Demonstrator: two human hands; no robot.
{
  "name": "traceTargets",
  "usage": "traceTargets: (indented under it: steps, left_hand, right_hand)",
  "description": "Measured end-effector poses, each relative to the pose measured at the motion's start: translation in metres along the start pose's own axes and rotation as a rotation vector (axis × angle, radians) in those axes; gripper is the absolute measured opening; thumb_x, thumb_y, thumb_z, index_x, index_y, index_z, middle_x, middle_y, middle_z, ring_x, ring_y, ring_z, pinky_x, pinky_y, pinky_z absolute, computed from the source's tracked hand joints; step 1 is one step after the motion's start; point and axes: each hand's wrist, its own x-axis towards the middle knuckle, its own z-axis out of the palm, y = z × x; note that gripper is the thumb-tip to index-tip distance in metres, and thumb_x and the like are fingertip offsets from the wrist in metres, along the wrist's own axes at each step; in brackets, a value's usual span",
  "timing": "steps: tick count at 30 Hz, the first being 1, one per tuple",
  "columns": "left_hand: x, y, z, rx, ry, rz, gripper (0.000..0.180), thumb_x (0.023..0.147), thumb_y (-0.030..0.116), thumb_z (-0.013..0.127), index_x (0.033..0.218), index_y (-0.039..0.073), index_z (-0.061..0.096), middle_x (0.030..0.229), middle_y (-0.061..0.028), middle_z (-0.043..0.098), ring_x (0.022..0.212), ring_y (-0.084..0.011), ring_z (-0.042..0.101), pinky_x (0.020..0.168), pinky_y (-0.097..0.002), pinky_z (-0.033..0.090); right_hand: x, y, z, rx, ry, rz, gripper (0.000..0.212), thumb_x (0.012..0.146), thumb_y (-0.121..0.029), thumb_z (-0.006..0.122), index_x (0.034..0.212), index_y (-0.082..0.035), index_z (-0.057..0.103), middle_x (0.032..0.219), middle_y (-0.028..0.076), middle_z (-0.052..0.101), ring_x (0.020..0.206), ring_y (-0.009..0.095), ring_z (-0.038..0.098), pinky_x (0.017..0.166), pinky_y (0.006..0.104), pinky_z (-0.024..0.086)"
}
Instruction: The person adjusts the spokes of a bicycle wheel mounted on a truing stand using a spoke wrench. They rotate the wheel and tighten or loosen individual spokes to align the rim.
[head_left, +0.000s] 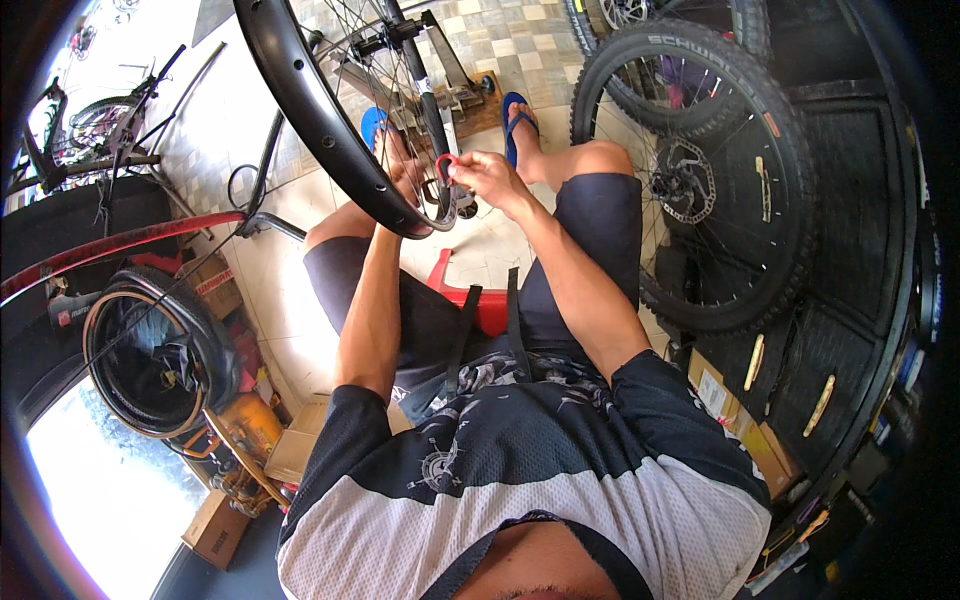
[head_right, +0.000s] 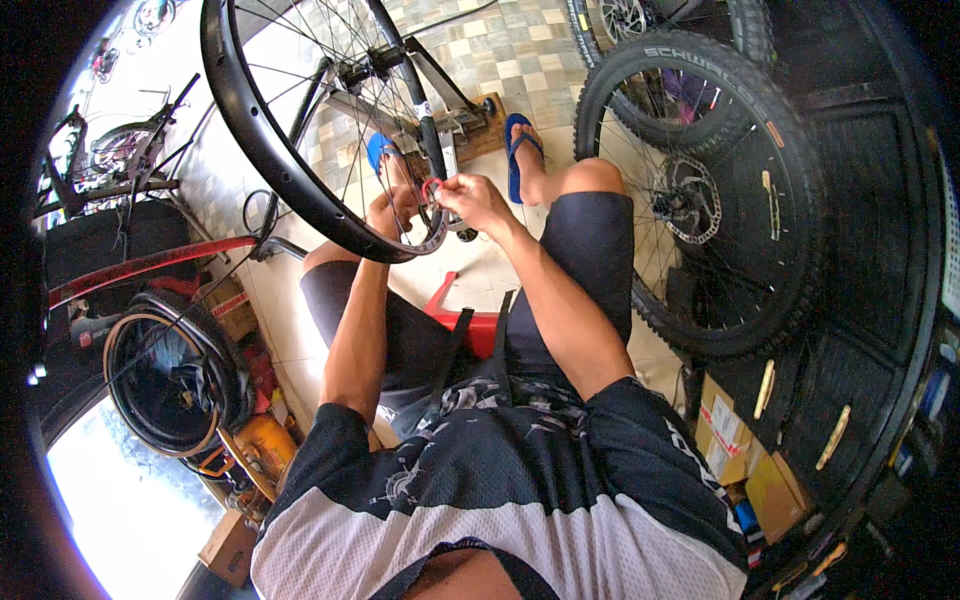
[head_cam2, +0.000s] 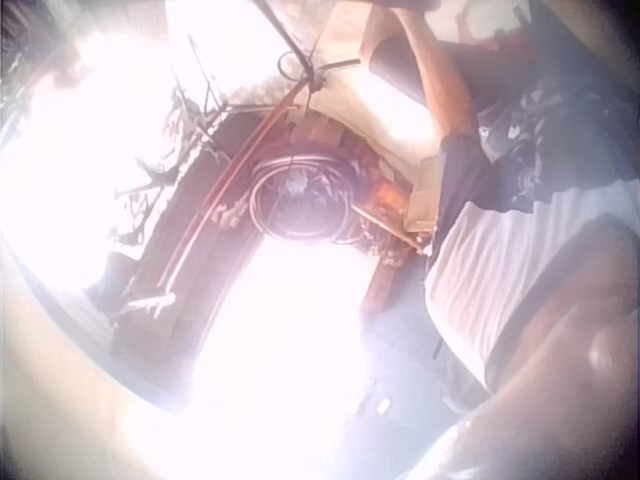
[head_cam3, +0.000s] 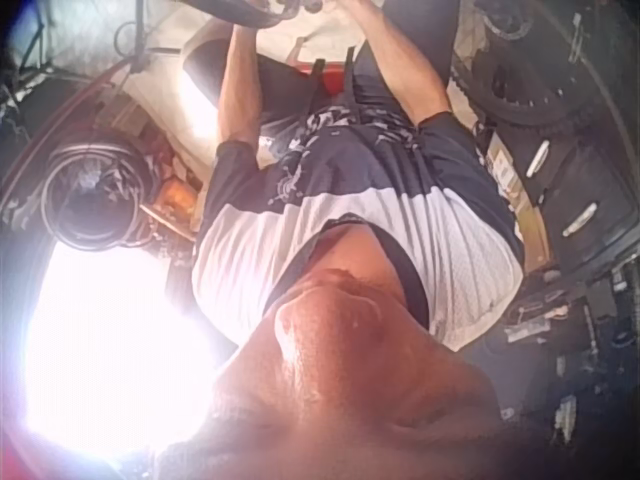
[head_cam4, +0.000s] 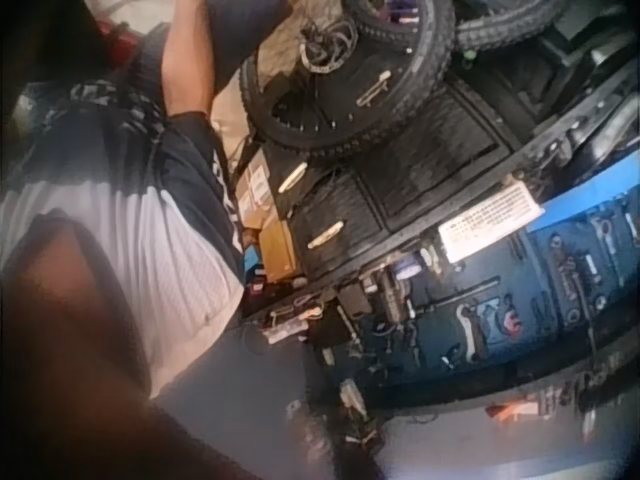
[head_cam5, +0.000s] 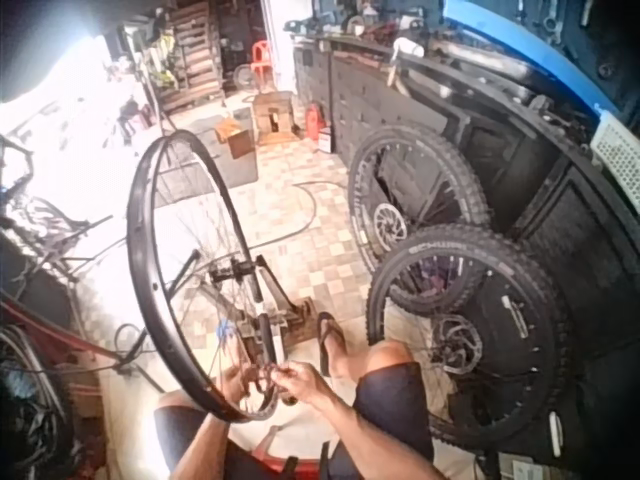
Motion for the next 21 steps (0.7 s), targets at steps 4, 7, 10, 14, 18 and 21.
traceTargets:
  steps: [4,7,10,14,18,21]
  left_hand:
    - [0.0,-0.011,0.001,0.12,-0.126,0.002,0.034,0.095,0.031,0.072,0.116,0.005,0.069,0.081,0.0029,0.064,0.065,-0.0052,0.056,0.049,-0.0227,0.041]
    - [-0.003,-0.006,0.001,0.188,-0.143,0.006,0.03,0.094,0.03,0.074,0.112,0.006,0.071,0.079,0.0033,0.065,0.064,-0.005,0.057,0.051,-0.0214,0.042]
    - [-0.008,0.001,0.0,0.174,-0.18,0.051,0.028,0.094,0.03,0.075,0.107,0.006,0.071,0.075,0.0031,0.064,0.061,-0.0049,0.056,0.05,-0.0209,0.041]
    - [-0.012,0.005,-0.001,0.207,-0.182,0.103,0.027,0.094,0.03,0.075,0.105,0.006,0.071,0.073,0.0028,0.064,0.06,-0.0048,0.055,0.049,-0.0207,0.04]
    - [-0.016,0.008,0.003,0.141,-0.205,0.145,0.029,0.094,0.033,0.074,0.105,0.006,0.071,0.074,0.0029,0.064,0.059,-0.0049,0.054,0.049,-0.0208,0.04]
    - [-0.022,0.015,0.002,0.13,-0.235,0.056,0.034,0.094,0.038,0.073,0.105,0.007,0.072,0.075,0.0031,0.064,0.06,-0.0048,0.054,0.05,-0.0203,0.04]
  right_hand:
    - [0.005,0.003,-0.007,-0.411,0.13,-0.026,0.033,0.091,-0.029,0.07,0.101,0.002,0.069,0.09,0.012,0.075,0.08,0.016,0.071,0.073,0.0309,0.054]
    - [0.003,0.009,-0.003,-0.495,0.127,0.016,0.036,0.088,-0.032,0.072,0.098,0.002,0.07,0.087,0.014,0.075,0.078,0.018,0.071,0.071,0.0314,0.054]
    - [0.0,0.01,0.005,-0.445,0.095,0.043,0.034,0.087,-0.031,0.073,0.096,0.001,0.07,0.086,0.012,0.076,0.076,0.017,0.071,0.07,0.031,0.054]
    - [-0.006,-0.003,0.01,-0.406,0.054,-0.004,0.034,0.085,-0.031,0.074,0.096,0.001,0.07,0.084,0.011,0.075,0.074,0.017,0.07,0.068,0.0314,0.053]
    - [-0.016,-0.017,0.016,-0.497,0.068,-0.041,0.034,0.084,-0.035,0.073,0.092,-0.002,0.071,0.083,0.012,0.075,0.075,0.025,0.071,0.069,0.0366,0.054]
    - [-0.02,-0.025,0.02,-0.548,0.061,-0.094,0.033,0.084,-0.037,0.072,0.09,-0.005,0.07,0.084,0.012,0.074,0.076,0.029,0.071,0.069,0.0399,0.053]
